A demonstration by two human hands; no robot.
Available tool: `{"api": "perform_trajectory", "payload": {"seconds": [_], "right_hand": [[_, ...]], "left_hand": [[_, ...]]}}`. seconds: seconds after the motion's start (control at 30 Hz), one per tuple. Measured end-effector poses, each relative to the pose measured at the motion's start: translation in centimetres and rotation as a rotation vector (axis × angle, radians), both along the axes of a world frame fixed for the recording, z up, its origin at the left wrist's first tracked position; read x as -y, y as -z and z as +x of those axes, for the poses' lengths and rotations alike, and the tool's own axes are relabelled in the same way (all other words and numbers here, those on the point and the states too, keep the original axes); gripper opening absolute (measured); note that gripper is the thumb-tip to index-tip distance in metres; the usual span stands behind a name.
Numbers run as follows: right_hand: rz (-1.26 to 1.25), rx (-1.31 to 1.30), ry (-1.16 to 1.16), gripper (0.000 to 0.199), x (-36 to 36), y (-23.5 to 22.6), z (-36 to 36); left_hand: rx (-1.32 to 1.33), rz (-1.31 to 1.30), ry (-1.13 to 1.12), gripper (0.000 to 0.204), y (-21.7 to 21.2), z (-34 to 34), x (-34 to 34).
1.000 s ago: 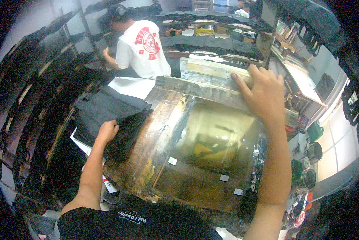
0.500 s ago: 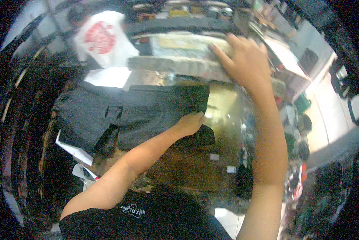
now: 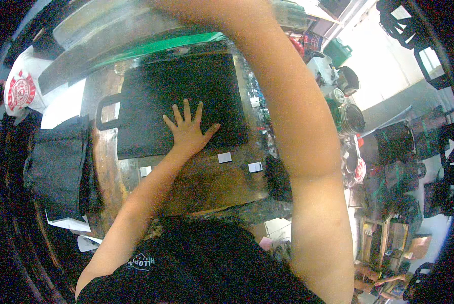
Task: The person performs screen-printing on black tote bags using a squeegee and a screen frame. They place a bag on the printing bed, lower the frame, spread green ink across the screen with the squeegee, lift the frame, and move the printed bag to a pile.
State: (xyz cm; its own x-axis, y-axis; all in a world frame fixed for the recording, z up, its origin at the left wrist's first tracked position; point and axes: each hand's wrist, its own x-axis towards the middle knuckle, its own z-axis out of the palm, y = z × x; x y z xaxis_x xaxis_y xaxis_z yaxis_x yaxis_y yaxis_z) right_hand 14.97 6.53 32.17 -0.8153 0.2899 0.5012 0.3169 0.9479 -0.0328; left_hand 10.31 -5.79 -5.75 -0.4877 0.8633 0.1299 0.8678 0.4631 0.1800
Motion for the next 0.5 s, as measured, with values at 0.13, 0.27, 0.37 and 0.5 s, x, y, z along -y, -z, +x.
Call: {"api": "perform_trajectory", "payload": {"seconds": [0.13,0.27,0.37,0.5], "right_hand": [[-0.103,0.12,0.109,0.07,1.6,-0.5,-0.4],[-0.011,0.002,-0.008,0.07,1.4,0.6,1.1],[0.089,-0.199,0.064,0.073,1.9,2.5,0.6],[-0.06,0.115,0.177,0.077,3.1,-0.7,0.0]], "left_hand": [[-0.018,0.081,-0.043,0.098,0.7,3.2,-0.9],[-0.015,0.093,-0.041,0.098,0.7,4.3,-0.4],[-0.004,0.087,-0.052,0.098,0.4,4.7,-0.8],[0.019,0.064,-0.104,0.102,0.8,5.0,-1.1]]}}
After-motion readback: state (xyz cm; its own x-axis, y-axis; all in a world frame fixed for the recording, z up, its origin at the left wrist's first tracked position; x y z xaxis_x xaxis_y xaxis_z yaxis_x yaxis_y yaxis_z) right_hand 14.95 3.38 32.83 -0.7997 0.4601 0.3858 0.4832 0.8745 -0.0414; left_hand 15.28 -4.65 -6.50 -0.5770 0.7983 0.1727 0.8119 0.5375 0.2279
